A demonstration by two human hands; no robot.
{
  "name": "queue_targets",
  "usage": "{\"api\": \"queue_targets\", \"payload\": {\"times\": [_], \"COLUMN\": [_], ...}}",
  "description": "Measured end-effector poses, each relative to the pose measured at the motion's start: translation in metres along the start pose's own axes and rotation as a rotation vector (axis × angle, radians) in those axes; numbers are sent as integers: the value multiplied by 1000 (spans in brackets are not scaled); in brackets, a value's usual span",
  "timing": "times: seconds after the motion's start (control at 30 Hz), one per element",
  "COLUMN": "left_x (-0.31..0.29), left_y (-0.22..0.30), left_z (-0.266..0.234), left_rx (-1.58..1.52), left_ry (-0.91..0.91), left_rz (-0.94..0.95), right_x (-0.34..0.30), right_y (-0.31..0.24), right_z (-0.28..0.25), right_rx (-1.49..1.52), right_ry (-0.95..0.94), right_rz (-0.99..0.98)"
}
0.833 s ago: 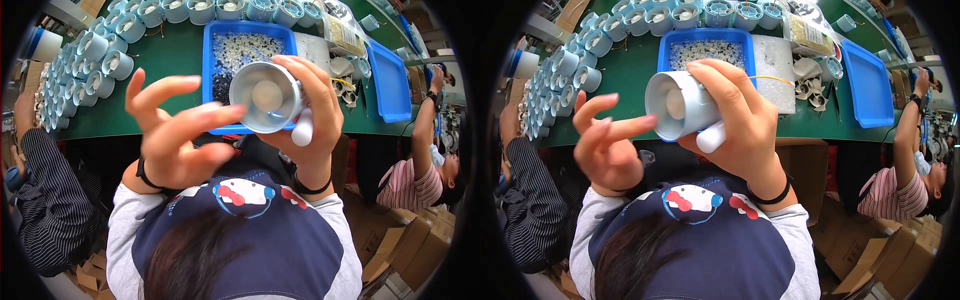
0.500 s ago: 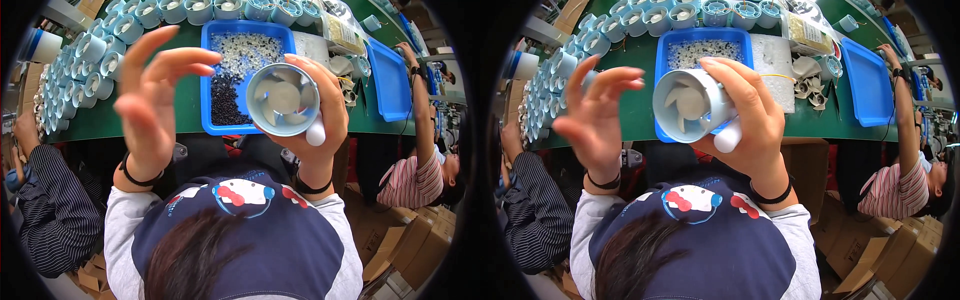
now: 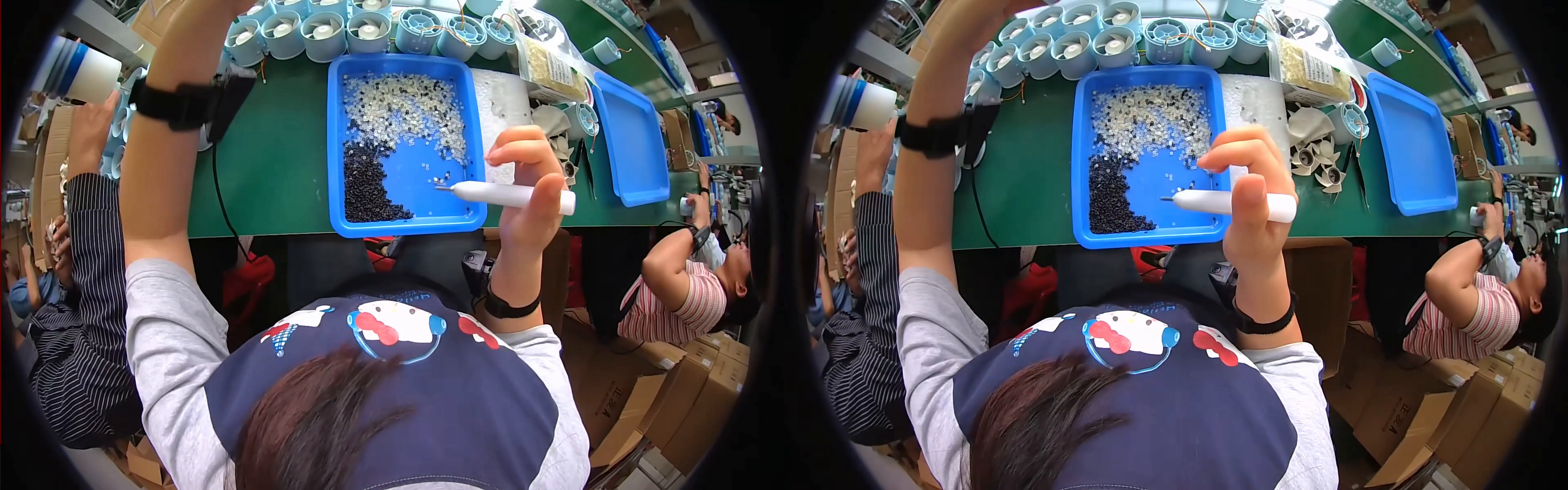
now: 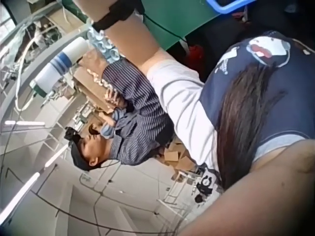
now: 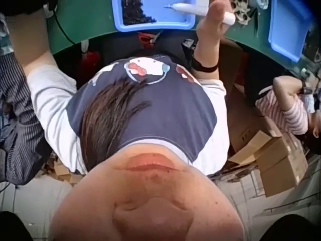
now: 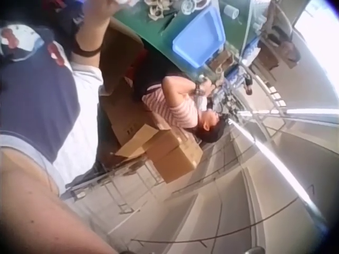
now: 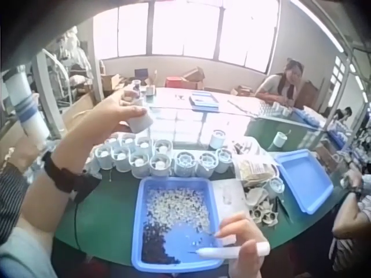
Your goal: The person picks up a fan housing, uses a power screwdriver to drive a screw into the back, and spins the blades to check them before placing it back on the table. This process is repeated for several fan housings, with the person frequently retrieving screws from a blue tray.
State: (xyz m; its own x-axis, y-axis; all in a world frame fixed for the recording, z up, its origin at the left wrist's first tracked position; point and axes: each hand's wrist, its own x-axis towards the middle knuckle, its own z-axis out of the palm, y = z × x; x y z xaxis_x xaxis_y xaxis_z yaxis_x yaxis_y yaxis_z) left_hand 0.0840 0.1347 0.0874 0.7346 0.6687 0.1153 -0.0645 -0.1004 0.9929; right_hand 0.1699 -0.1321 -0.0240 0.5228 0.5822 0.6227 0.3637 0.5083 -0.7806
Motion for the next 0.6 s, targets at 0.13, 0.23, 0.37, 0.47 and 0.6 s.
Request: {"api": "queue_targets", "payload": {"times": [0.13, 0.23, 0.37, 0.47, 0.6], "left_x": [122, 170, 201, 203, 192], "left_y": [-57, -90, -120, -106, -94], "left_z": [-9, -43, -66, -108, -93], "left_rx": [715, 989, 1157, 796, 844], "left_ry": [65, 84, -68, -722, -824], "left_rz": [353, 294, 113, 31, -46], "right_x": [-14, -15, -17, -25, -33], "right_y": [0, -6, -7, -6, 5], "right_z": [-23, -18, -18, -22, -15], "right_rx": [-59, -122, -405, -457, -482], "right_ry": [-67, -48, 60, 39, 102], "right_rz": [164, 295, 332, 362, 436]}}
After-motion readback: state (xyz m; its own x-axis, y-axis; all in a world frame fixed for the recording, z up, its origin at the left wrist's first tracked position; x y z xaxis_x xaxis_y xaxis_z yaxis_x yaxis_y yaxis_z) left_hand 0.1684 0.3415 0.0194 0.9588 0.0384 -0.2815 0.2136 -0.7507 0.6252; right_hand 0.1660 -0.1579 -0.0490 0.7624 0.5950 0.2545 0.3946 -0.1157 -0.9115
